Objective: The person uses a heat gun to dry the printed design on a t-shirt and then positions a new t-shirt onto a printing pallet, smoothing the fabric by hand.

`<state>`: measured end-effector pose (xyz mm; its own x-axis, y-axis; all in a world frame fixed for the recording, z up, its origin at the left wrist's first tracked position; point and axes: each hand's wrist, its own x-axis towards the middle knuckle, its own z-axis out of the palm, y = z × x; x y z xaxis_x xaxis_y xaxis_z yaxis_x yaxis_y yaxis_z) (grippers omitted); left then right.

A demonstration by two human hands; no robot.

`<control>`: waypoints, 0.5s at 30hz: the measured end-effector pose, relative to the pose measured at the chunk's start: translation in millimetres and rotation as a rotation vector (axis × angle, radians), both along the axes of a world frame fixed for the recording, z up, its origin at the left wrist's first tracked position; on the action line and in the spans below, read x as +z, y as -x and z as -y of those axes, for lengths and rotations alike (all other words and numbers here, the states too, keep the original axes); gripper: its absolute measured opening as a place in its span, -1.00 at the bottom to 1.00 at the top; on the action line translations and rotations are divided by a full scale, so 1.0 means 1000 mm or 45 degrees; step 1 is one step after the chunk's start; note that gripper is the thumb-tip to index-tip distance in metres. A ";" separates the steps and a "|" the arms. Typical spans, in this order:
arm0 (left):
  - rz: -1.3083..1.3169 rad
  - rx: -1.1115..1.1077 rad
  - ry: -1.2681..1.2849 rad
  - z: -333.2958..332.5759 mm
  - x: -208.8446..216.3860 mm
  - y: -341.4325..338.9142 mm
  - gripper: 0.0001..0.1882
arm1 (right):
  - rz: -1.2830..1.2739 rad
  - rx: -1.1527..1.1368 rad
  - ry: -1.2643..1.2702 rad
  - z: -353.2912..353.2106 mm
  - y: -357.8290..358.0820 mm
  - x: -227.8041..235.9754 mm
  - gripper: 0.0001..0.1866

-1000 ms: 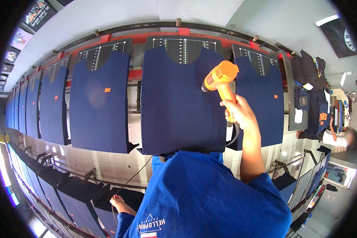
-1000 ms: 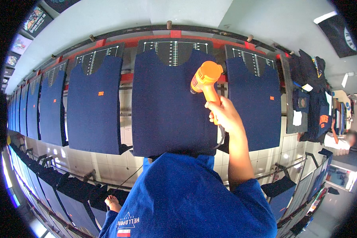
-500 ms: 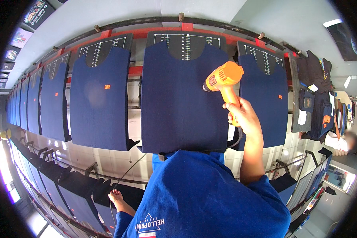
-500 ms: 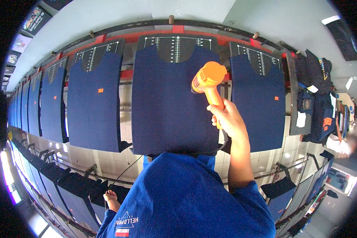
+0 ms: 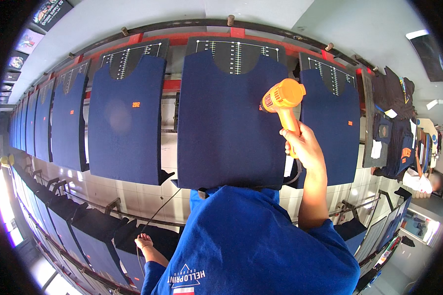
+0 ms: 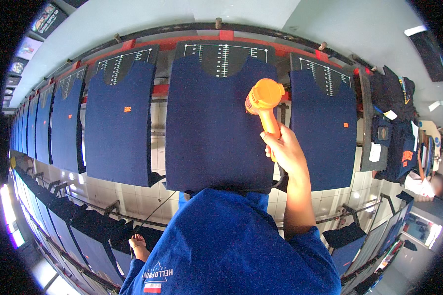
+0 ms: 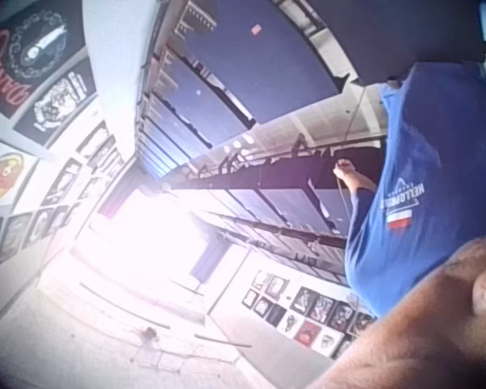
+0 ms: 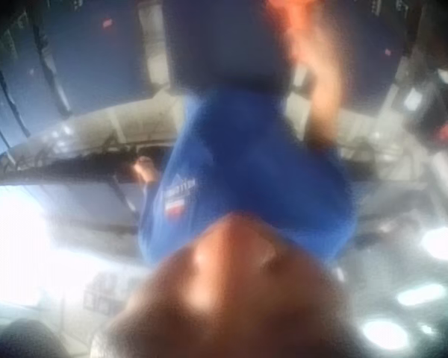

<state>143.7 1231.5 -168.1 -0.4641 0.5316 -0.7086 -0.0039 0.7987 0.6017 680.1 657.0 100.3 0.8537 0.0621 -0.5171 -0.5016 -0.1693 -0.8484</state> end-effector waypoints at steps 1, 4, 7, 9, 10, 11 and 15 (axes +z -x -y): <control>-0.012 0.010 0.006 -0.001 0.000 0.002 -0.73 | -0.018 -0.004 -0.015 0.003 0.000 0.000 -0.74; 0.075 -0.047 0.066 -0.007 -0.001 0.010 -0.76 | -0.027 -0.009 -0.001 0.007 0.000 0.001 -0.75; 0.083 -0.042 0.055 -0.010 -0.008 0.011 -0.77 | -0.035 -0.007 -0.007 0.015 0.001 -0.004 -0.76; 0.097 -0.056 0.064 -0.013 -0.009 0.010 -0.77 | -0.026 -0.059 -0.043 0.016 0.002 -0.004 -0.75; 0.104 -0.062 0.066 -0.014 -0.009 0.010 -0.77 | -0.022 -0.052 -0.027 0.013 0.004 -0.001 -0.74; 0.088 -0.051 0.053 -0.015 -0.009 0.010 -0.76 | -0.018 -0.044 -0.012 0.012 0.005 0.000 -0.72; 0.026 -0.052 -0.015 -0.008 -0.001 -0.012 -0.72 | -0.022 -0.111 0.002 0.015 0.007 -0.001 -0.72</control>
